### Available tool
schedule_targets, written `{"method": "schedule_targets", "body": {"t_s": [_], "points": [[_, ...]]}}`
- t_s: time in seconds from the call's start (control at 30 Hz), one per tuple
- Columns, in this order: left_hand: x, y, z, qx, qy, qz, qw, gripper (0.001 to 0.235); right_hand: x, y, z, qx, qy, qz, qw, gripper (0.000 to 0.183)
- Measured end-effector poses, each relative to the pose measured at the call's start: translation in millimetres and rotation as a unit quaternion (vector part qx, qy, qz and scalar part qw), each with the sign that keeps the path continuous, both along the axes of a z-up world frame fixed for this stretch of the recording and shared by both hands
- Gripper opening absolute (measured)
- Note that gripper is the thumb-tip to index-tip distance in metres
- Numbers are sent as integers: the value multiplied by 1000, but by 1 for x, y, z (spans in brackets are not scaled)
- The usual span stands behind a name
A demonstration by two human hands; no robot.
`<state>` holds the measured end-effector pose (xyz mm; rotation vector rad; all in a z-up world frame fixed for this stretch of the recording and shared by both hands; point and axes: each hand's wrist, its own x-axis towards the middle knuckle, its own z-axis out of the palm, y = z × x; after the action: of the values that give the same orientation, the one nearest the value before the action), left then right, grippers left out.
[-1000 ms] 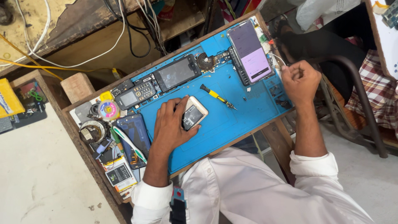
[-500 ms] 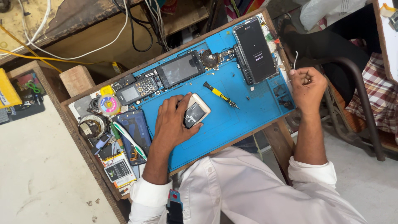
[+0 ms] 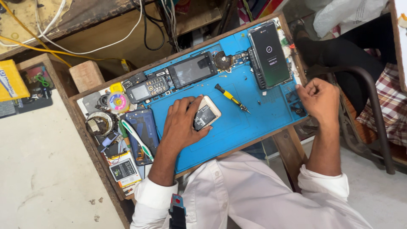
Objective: The person uses a screwdriver to remove screws from a white smartphone, detaches the back cover, and manipulates internal components. They also briefly handle a second smartphone and a SIM card tray.
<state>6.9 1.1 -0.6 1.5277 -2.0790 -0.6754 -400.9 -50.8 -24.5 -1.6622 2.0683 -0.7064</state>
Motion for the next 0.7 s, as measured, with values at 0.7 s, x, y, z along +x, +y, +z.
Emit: {"method": "schedule_targets", "body": {"t_s": [0.7], "points": [[6,2,-5,-106,25,51,993,72,148,-10,44,-32,7,291,956,43]]}}
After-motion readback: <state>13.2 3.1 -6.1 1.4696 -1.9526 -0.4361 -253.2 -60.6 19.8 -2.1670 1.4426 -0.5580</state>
